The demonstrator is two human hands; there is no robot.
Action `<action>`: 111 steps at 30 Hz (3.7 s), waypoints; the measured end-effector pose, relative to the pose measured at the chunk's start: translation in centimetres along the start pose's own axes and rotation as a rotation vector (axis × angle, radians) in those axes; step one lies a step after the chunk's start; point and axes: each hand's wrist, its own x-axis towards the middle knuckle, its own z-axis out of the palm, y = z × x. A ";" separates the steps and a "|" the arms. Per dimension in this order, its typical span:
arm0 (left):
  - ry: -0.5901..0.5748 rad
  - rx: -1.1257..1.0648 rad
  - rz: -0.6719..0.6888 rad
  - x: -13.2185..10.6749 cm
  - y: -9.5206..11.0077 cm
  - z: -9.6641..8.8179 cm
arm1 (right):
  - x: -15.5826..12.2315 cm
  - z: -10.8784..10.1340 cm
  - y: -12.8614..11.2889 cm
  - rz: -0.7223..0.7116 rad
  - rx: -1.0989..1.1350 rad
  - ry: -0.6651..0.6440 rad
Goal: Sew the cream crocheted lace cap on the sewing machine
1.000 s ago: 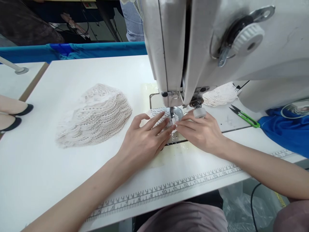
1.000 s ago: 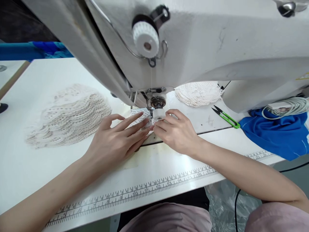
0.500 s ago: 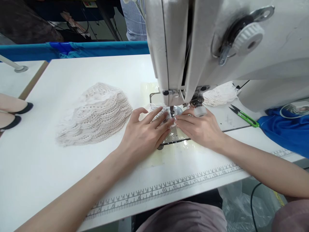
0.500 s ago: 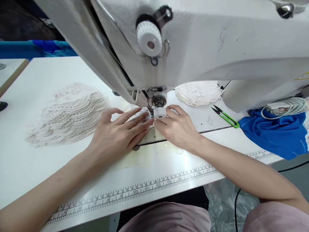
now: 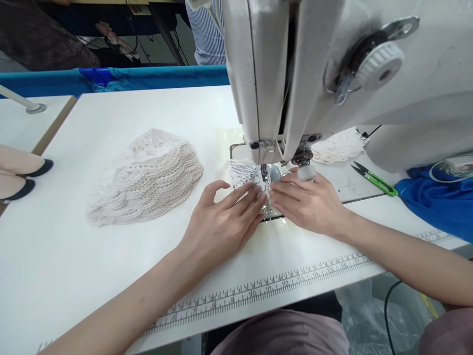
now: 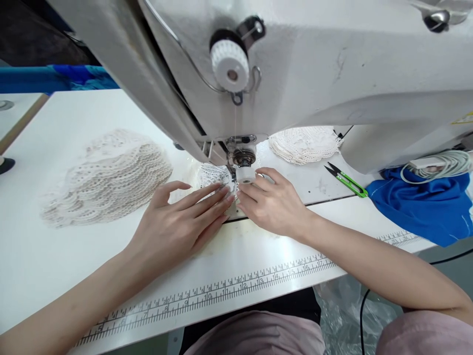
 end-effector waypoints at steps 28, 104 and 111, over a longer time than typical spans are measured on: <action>0.063 -0.002 -0.018 0.6 -1.6 1.7 | 0.3 0.7 0.0 0.119 -0.083 -0.110; 0.042 -0.190 0.006 0.4 -2.6 1.2 | 0.5 -1.0 -1.8 0.193 0.031 -0.221; 0.035 -0.164 0.063 0.4 -2.1 1.2 | 0.8 -0.1 0.3 0.296 0.099 -0.307</action>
